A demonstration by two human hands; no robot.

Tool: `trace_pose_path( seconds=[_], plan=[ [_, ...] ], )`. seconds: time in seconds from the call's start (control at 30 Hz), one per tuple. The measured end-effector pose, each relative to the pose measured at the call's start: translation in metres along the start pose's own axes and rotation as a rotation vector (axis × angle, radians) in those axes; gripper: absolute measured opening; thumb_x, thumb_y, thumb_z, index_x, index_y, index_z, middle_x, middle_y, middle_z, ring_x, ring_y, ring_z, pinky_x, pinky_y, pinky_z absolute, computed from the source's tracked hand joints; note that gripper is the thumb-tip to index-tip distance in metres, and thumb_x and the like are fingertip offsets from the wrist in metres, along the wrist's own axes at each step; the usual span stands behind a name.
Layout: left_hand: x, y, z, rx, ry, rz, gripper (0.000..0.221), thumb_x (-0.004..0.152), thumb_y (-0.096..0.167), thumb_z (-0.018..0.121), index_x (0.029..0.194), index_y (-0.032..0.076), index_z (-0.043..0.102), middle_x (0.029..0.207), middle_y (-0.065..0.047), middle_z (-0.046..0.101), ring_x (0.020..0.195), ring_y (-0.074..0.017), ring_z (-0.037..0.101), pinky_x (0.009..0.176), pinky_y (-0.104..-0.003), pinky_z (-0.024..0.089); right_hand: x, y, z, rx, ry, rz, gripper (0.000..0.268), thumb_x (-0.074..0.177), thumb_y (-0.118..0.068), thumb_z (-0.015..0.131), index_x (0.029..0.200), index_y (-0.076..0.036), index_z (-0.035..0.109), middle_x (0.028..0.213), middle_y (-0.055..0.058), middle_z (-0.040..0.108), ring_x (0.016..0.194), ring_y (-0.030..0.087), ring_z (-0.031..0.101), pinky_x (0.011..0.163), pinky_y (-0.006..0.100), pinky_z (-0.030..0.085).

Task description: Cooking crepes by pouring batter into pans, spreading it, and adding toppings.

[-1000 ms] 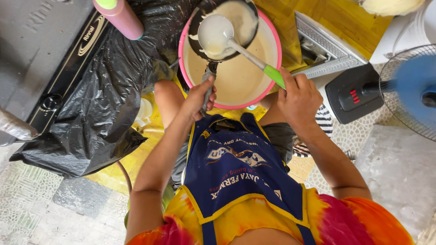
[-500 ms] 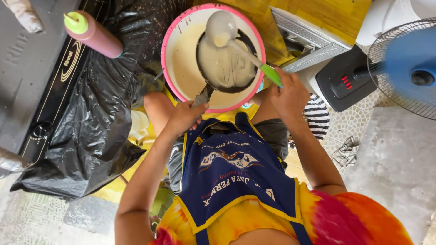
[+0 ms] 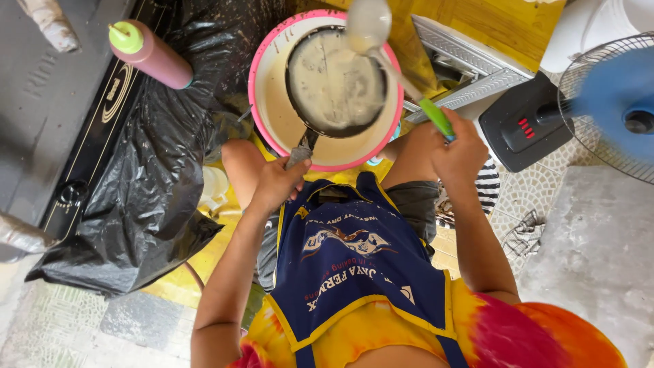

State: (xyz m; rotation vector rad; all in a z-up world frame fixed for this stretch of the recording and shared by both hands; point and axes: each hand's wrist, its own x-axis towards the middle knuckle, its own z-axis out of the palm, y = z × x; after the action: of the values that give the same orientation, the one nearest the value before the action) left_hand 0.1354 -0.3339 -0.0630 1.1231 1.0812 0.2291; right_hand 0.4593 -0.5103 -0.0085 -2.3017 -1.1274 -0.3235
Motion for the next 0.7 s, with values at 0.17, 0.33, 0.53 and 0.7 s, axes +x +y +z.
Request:
trace_pose_path(
  seconds=[0.17, 0.33, 0.53, 0.7],
  plan=[
    [0.001, -0.001, -0.035, 1.111, 0.585, 0.735, 0.044, 0.086, 0.049, 0.079, 0.074, 0.01, 0.062, 0.051, -0.009, 0.054, 0.046, -0.0296, 0.063, 0.044, -0.04, 0.05, -0.006, 0.033, 0.006, -0.193, -0.323, 0.09, 0.041, 0.088, -0.025, 0.067, 0.129, -0.025, 0.075, 0.102, 0.007, 0.071, 0.092, 0.034, 0.073, 0.085, 0.047, 0.054],
    [-0.04, 0.031, -0.035, 1.495, 0.853, 1.039, 0.044, 0.067, 0.046, 0.086, 0.077, 0.019, 0.052, 0.059, 0.002, 0.047, 0.049, -0.0174, 0.058, 0.048, -0.029, 0.05, -0.017, 0.015, 0.038, -0.448, -0.741, 0.082, 0.04, 0.092, -0.03, 0.052, 0.124, -0.019, 0.073, 0.105, 0.017, 0.072, 0.099, 0.044, 0.073, 0.088, 0.057, 0.055],
    [-0.037, 0.022, -0.033, 1.47, 1.066, 1.135, 0.018, 0.093, 0.02, 0.047, 0.077, 0.016, 0.056, 0.065, 0.002, 0.046, 0.053, -0.0128, 0.053, 0.051, -0.025, 0.047, -0.015, -0.073, 0.02, -0.438, -0.816, -0.05, 0.038, 0.092, -0.056, 0.057, 0.125, -0.044, 0.071, 0.106, 0.009, 0.076, 0.104, 0.038, 0.073, 0.09, 0.054, 0.057],
    [0.02, -0.071, -0.007, 1.406, 1.052, 1.01, 0.01, 0.086, 0.023, 0.052, 0.077, 0.021, 0.051, 0.061, 0.005, 0.044, 0.048, -0.0152, 0.05, 0.045, -0.032, 0.045, -0.04, -0.026, 0.081, -0.55, -0.994, 0.031, 0.049, 0.092, -0.043, 0.059, 0.14, -0.038, 0.065, 0.118, 0.014, 0.076, 0.115, 0.037, 0.07, 0.095, 0.055, 0.057]
  ],
)
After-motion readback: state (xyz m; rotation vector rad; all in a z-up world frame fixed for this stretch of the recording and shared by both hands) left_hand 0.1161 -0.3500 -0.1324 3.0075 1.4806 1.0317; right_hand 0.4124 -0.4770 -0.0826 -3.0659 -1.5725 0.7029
